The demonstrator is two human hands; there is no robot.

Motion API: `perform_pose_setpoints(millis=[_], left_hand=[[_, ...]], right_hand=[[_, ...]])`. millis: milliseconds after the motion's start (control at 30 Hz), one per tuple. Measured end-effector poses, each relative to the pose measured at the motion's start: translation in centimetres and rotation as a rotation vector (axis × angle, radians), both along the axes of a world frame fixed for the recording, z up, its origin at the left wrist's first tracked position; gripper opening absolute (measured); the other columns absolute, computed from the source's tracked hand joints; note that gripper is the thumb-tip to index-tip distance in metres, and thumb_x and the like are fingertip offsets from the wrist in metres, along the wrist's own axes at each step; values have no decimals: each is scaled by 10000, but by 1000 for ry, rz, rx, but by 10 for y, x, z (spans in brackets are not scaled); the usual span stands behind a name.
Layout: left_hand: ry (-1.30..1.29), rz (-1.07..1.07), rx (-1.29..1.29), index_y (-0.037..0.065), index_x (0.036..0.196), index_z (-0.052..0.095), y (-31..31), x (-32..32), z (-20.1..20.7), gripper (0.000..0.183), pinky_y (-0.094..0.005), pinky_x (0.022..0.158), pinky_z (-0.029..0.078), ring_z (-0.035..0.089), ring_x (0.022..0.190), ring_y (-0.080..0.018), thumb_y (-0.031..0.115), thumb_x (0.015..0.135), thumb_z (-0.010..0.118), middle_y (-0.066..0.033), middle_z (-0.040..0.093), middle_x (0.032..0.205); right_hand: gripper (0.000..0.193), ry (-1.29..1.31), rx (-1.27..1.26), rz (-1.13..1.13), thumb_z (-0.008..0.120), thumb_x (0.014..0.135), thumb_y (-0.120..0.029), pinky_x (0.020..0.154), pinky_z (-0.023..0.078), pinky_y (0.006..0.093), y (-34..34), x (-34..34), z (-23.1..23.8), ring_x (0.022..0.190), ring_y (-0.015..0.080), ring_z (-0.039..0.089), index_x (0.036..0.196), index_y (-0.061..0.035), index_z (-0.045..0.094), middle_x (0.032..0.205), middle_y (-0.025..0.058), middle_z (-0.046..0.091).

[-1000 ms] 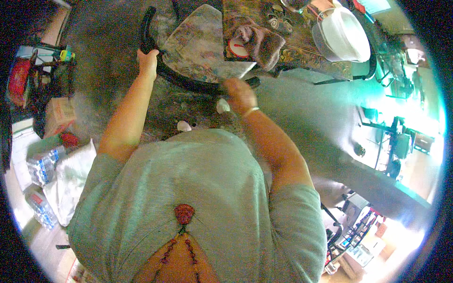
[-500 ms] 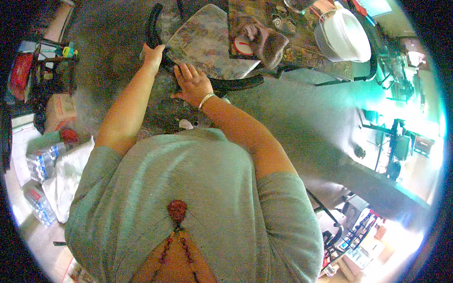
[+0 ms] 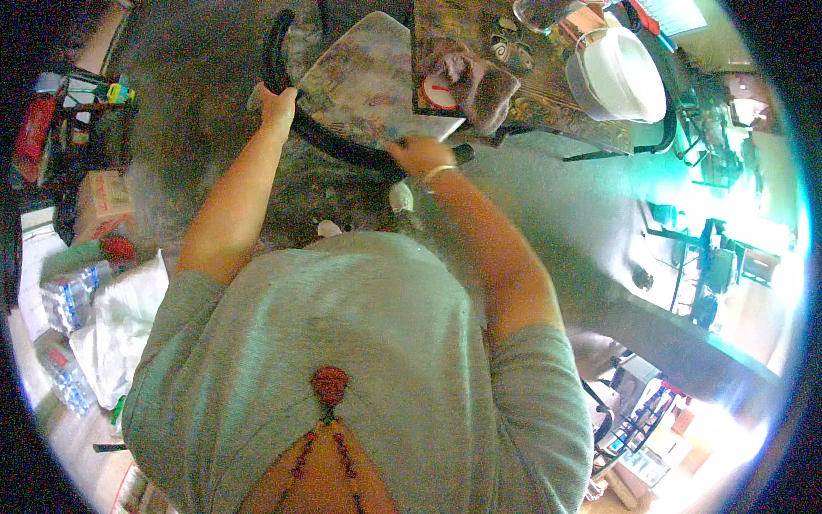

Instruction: The person wraps a black curved chair frame with a thin strip of material by hand.

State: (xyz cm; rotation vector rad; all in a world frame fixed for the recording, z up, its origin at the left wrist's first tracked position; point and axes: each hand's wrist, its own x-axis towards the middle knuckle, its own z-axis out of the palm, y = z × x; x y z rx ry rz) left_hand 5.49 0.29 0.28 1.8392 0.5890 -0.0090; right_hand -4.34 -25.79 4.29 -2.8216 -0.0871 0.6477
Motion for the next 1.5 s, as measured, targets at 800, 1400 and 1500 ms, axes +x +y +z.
perform_pose_setpoints(millis=[800, 1400, 1500], left_hand=[[2, -11, 58, 28, 1381, 62, -5, -3, 7, 810, -415, 854, 389, 476, 1053, -336, 198, 744, 533, -248, 376, 1252], [-457, -908, 1377, 81, 774, 652, -16, -14, 22, 428, -421, 926, 314, 498, 1029, -289, 377, 890, 365, -103, 626, 857], [-471, -1082, 1167, 82, 683, 626, -28, -42, 25, 425, -378, 810, 382, 580, 766, -250, 373, 880, 388, -88, 611, 681]], right_hand=[[555, -425, 395, 118, 537, 778, -506, 794, 448, 418, 95, -6, 7, 930, 338, 548, 1057, -26, 545, 1022, 173, 561], [710, -256, 293, 106, 386, 760, -675, 792, 453, 415, 88, 11, 6, 932, 316, 572, 986, -35, 596, 976, 176, 597], [630, -137, 292, 154, 461, 754, -624, 810, 443, 413, 59, 0, 27, 959, 302, 554, 986, -54, 596, 999, 156, 586]])
